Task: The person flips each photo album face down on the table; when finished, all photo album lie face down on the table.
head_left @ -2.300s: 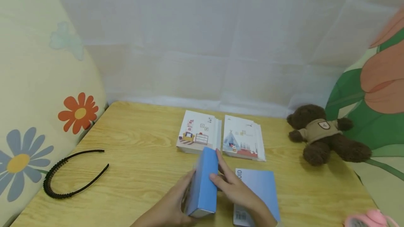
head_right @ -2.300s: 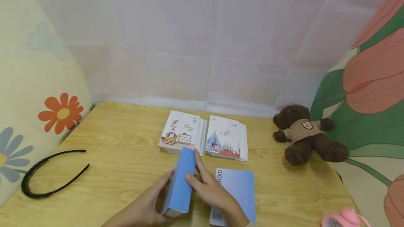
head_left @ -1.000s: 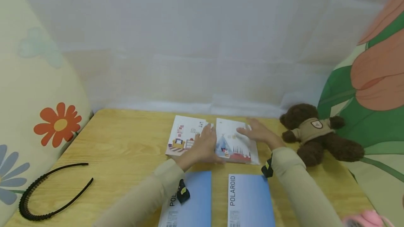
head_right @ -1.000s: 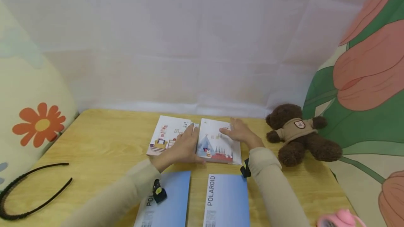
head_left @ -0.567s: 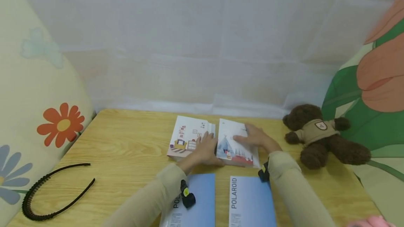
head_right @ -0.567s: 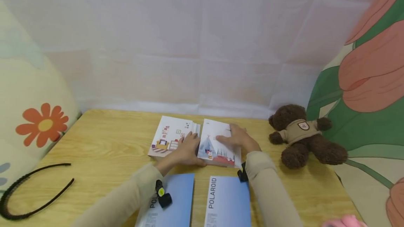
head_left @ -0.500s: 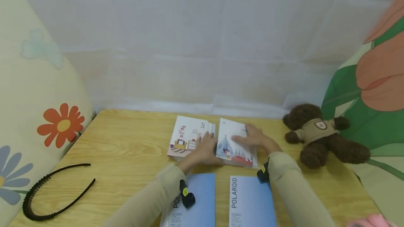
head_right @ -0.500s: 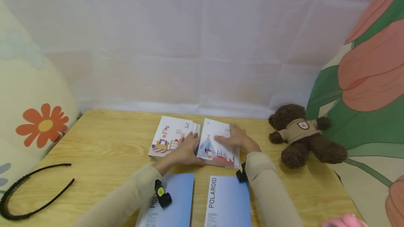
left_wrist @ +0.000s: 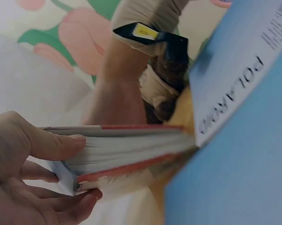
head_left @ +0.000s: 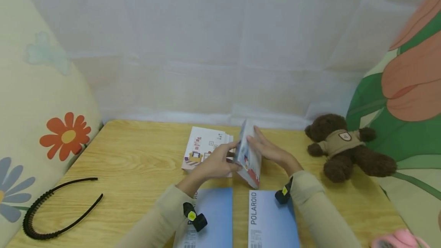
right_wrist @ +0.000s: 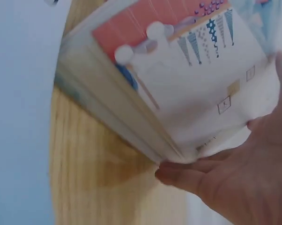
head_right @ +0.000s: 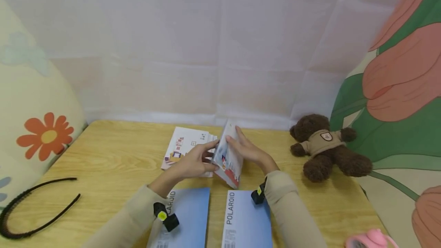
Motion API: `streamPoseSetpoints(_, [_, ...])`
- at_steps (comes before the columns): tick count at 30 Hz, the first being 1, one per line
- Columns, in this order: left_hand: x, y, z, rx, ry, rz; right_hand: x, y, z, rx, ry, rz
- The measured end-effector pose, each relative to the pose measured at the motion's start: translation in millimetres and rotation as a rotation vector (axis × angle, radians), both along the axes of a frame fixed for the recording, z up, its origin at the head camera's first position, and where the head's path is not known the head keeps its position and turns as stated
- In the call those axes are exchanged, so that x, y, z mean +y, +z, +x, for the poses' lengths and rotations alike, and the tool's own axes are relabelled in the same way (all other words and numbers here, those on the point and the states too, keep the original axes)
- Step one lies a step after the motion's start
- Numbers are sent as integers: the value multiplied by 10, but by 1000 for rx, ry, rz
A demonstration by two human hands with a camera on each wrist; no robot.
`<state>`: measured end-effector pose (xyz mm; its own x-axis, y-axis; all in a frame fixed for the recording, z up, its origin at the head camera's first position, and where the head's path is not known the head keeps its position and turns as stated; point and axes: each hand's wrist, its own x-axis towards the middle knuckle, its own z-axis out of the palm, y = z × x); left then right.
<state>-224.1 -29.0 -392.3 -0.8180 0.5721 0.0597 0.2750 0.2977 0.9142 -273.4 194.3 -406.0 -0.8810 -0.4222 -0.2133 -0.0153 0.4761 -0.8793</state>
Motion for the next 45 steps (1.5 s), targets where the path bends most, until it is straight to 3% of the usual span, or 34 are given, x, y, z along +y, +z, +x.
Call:
streamPoseSetpoints(6, [134,192,64,195,-11,-140,62,163,95,-73,-37,-128])
streamPoseSetpoints(13, [314,179,101,237,-4,-244,178,205,154,-101,-55,-200])
streamPoseSetpoints(16, [338,135,82,219,0,-219,208,191,176,-101,-66,-196])
streamPoseSetpoints(19, [322,58,35,145,18,-190,215,188,187,-89,-77,-185])
streamPoseSetpoints(22, [299,-72,-25,48,15,-183,217,180,191,-84,-86,-183])
streamPoseSetpoints(26, [292,-283,-58,-19,-35,-174,200,164,195,-92,-100,-176])
streamPoseSetpoints(32, [349,-446,-32,0,-68,-157,157,155,198,-99,-111,-181])
streamPoseSetpoints(40, [388,-399,-5,21,-86,-216,288,88,219,-98,-116,-267])
streamPoseSetpoints(45, [409,-413,3,42,-37,-315,402,82,238,-44,-194,-194])
